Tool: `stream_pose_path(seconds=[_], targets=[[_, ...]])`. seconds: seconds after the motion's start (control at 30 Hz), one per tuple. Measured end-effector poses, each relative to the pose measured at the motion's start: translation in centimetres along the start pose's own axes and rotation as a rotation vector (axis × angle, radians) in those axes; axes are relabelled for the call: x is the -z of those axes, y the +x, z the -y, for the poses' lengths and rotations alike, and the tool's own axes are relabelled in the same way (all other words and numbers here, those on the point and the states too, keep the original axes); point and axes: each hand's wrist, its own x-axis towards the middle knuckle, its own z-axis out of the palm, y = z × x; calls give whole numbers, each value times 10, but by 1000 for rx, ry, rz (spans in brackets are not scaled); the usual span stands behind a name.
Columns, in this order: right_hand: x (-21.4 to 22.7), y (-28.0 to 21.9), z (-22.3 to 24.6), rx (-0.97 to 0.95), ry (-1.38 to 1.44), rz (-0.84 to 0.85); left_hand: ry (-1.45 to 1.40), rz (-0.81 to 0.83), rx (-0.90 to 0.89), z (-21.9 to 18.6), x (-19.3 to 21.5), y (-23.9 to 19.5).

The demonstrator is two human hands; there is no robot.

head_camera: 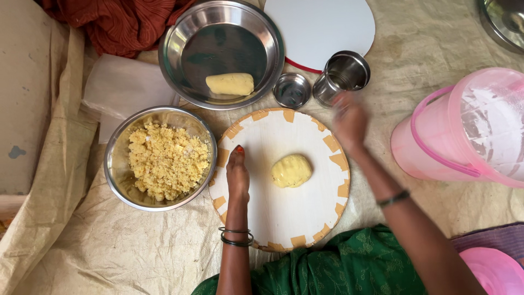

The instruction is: The person kneads a yellow dough on a round board, repeatedly pressing and folding it by hand. They occasionally add water from a small metal cup and transfer portions of dough between a metal bowl and the board.

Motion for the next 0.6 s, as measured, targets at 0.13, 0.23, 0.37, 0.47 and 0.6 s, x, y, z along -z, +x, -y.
stream_pose_path(seconds=[0.13,0.23,0.37,0.47,0.6], targets=[[-26,-91,44,490,-56,404,378,-4,-139,11,6,8],[-34,-127,72,553,-224,566,508,59,-176,23,5,18],[-32,-145,86,667,-381,434,664,81,-136,25,-1,27],[-46,-143,78,749,-467,459,721,92,-128,25,0,28],[-67,-130,58,731,-283,341,675,126,-127,24,8,27]])
